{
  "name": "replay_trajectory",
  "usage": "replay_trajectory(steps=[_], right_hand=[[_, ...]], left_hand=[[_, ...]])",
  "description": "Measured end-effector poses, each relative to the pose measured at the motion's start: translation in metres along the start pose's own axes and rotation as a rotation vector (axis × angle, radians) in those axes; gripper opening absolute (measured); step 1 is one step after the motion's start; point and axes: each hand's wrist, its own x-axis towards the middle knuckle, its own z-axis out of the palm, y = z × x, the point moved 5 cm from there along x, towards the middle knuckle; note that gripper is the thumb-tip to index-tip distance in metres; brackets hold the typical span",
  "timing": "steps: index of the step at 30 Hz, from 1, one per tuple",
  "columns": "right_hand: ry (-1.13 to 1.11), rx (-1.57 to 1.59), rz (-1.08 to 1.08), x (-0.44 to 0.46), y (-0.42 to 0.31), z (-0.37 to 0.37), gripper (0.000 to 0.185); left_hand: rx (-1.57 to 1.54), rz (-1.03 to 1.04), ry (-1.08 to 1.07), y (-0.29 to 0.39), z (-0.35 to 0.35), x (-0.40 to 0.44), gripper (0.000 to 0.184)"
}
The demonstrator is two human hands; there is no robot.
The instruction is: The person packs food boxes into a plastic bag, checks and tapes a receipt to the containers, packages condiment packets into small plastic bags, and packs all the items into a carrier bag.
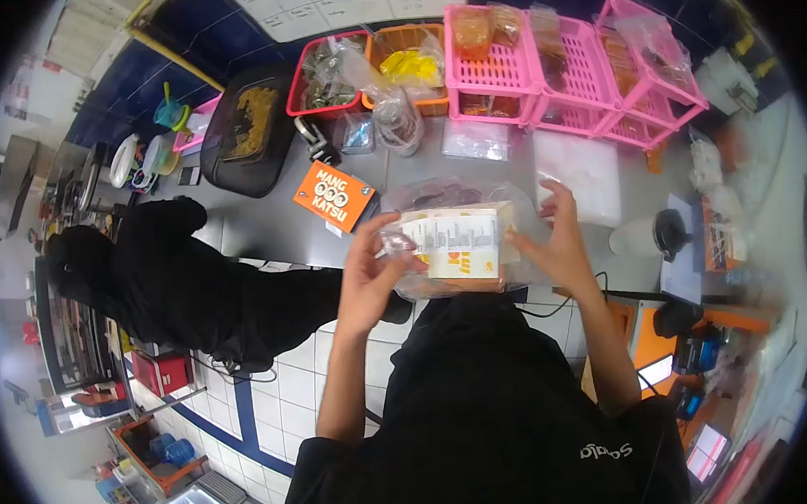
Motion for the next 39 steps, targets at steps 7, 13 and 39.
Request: replay_trajectory(steps=[7,13,39], right_hand=[[0.017,0.064,0.104,-0.043,0.067,0.036,0.081],[-0.078,-0.369,-0.172,-0.052,0.059,0.032,0.036],[-0.171,-0.332,0.222,-0.093,-0.035,-0.012,0.03]], left_hand=[[0.257,0.192,-0.109,-0.03,0.012,0.005,0.048],[0.94,0.245,-0.089,-0.034,0.038,0.013,0.043],[1.011,0.199,-0.025,-0.04,0.048,0.024,0.046]])
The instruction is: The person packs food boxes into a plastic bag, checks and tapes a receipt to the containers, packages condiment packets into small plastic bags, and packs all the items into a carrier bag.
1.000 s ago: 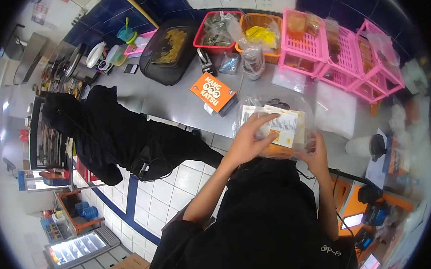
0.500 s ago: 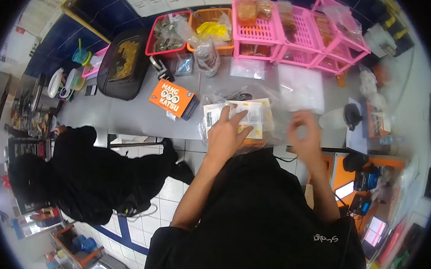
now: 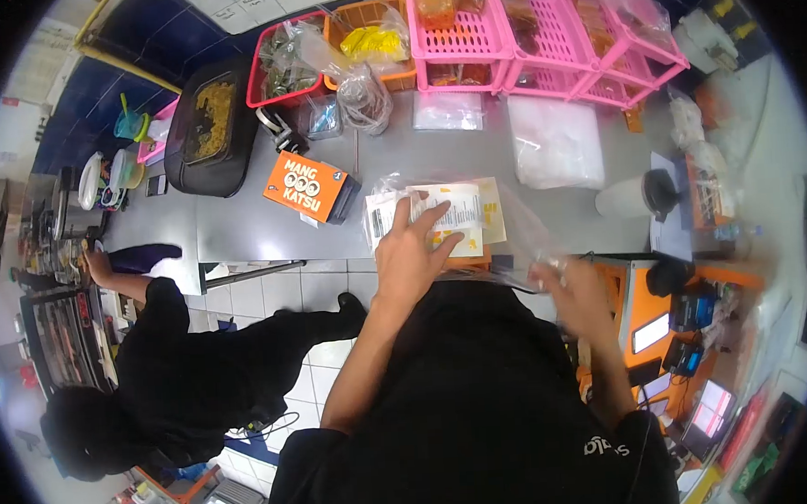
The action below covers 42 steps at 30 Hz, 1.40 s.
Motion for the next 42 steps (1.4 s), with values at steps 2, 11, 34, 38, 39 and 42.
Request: replay_trajectory(steps=[2,11,34,38,39,42], right_hand=[[0.032,0.144,-0.013,0.014,-0.011,-0.01,0.032],[0.101,0.296,-0.148,0.079,-0.01,-0.039,0.03],[-0.072,0.373,-0.33,0.115,-0.09,0.022,0.032],[0.115,0.348,-0.295,0.11,-0.073,0.011,0.027],[0.158,0.342,-0.3,0.103,-0.073,0.01,0.025],[0.242,0.247,-0.343,0.083,-0.099,0.006,0.023]], left_hand=[[0.007,0.013,0.009,0.0,0.0,0.0,0.046],[-0.921,-0.256,-0.077,-0.001,-0.067,0.017,0.034],[-0.294,0.218,-0.436,0.051,-0.102,0.094,0.071],[-0.372,0.135,-0.355,-0.018,-0.11,0.1,0.102],[-0.266,0.322,-0.262,-0.029,-0.087,0.097,0.118],[-0.319,0.578,-0.251,-0.011,-0.009,0.078,0.145]])
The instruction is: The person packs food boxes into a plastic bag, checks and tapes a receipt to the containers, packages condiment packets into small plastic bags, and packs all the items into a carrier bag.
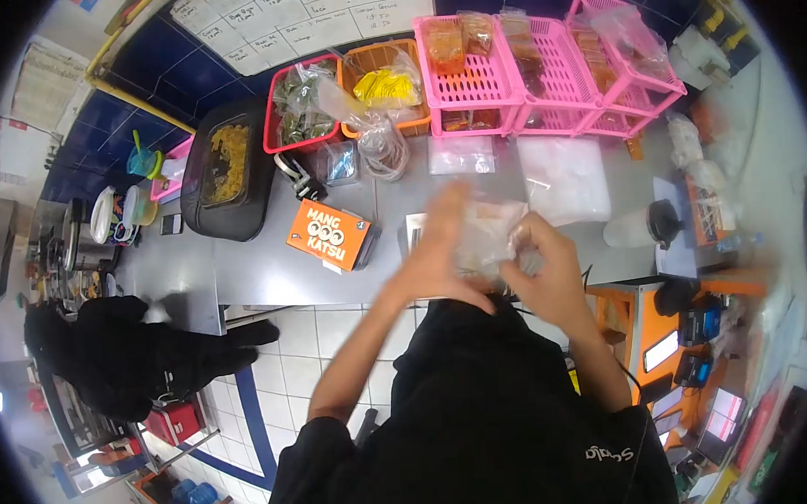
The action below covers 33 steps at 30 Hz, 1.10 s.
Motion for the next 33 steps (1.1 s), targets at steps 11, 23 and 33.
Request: replay_trajectory(steps=[11,23,33], right_hand=[[-0.228,-0.502,-0.025,0.011,0.023,-0.018,0.098],[0.202,-0.756,-0.19,0.016,0.1,0.073,0.102],[-0.021,-0.668,-0.082,0.016,0.086,0.072,0.059]], left_hand=[[-0.367,-0.268,0.236,-0.022,0.05,0.024,0.019],[-0.439,-0.079,0.268,0.018,0.03,0.056,0.034],[-0.244,-0.093,0.005,-0.015,-0.012,0.005,0.144]])
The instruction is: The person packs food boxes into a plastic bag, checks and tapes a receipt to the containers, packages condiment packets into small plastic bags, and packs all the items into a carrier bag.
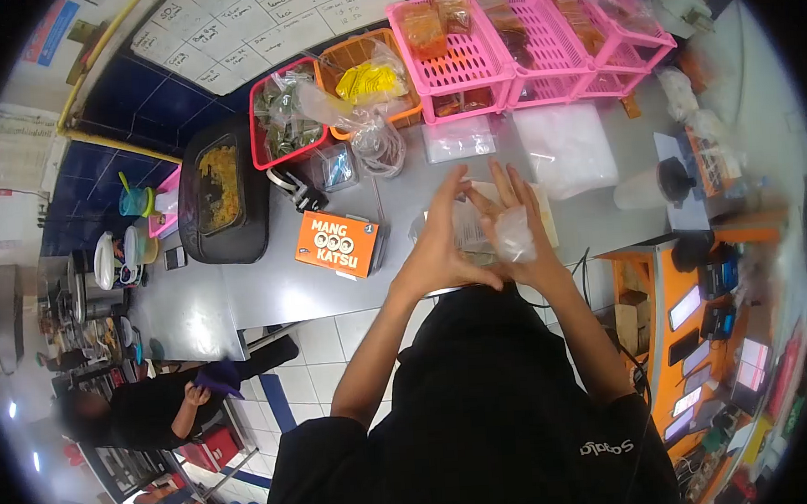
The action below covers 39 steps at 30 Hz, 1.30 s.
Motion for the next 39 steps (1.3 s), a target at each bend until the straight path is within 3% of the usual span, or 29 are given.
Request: replay_trajectory(steps=[1,2,4,5,7,8,10,11,13,17,19,23,25,29,32,35,38,39], right_hand=[[0.0,0.089,0.01,0.0,-0.006,-0.01,0.057],[-0.004,0.084,0.012,0.001,-0.012,-0.017,0.057],[0.031,0.035,0.046,0.002,-0.019,-0.032,0.06],[0.036,0.021,0.041,0.003,-0.02,-0.036,0.06],[-0.01,-0.026,0.044,-0.001,-0.024,-0.038,0.064],[-0.019,-0.031,0.045,-0.003,-0.024,-0.039,0.064],[-0.071,-0.25,-0.002,-0.002,-0.024,-0.041,0.082],[-0.073,-0.256,0.003,-0.001,-0.02,-0.044,0.082],[-0.16,0.138,0.045,0.002,-0.007,-0.047,0.103],[-0.135,0.374,0.14,0.002,0.043,-0.029,0.124],[-0.169,0.197,0.088,0.001,0.038,-0.014,0.13],[-0.135,-0.114,0.116,0.007,0.029,-0.006,0.129],[-0.085,-0.197,0.01,0.011,0.025,-0.004,0.12],[-0.128,-0.119,0.005,0.026,0.033,0.02,0.109],[-0.005,-0.023,-0.035,0.026,0.04,0.043,0.094],[0.068,0.041,-0.069,0.016,0.042,0.048,0.085],[-0.04,0.048,-0.068,0.016,0.028,0.033,0.065],[0.001,0.02,-0.135,0.015,0.021,0.018,0.063]], left_hand=[[0.153,-0.056,-0.115,-0.006,0.004,-0.004,0.156],[0.147,-0.056,-0.115,-0.008,0.009,-0.005,0.156],[0.021,-0.012,0.243,-0.004,0.008,-0.005,0.158],[0.013,0.0,0.249,-0.004,0.009,-0.002,0.158],[0.384,-0.018,-0.213,-0.011,0.031,-0.001,0.136],[0.374,-0.022,-0.21,-0.017,0.035,0.0,0.136],[0.503,0.311,-0.196,-0.013,0.041,0.014,0.088],[0.496,0.314,-0.198,-0.016,0.04,0.017,0.088],[0.112,0.263,-0.32,-0.008,0.035,0.026,0.046],[0.052,0.138,-0.441,-0.035,0.052,0.035,0.041],[-0.285,-0.116,-0.239,-0.044,0.051,0.039,0.032],[-0.276,-0.223,-0.258,-0.036,0.058,0.054,0.032],[-0.209,-0.035,-0.041,-0.019,0.05,0.063,0.035],[-0.131,-0.289,0.066,-0.022,0.06,0.066,0.033],[-0.166,-0.184,0.304,-0.028,0.064,0.051,0.03],[-0.272,-0.244,0.517,-0.019,0.06,0.038,0.03],[-0.36,-0.145,0.434,0.007,0.033,0.027,0.029],[-0.62,-0.207,0.417,0.014,0.016,0.017,0.033]])
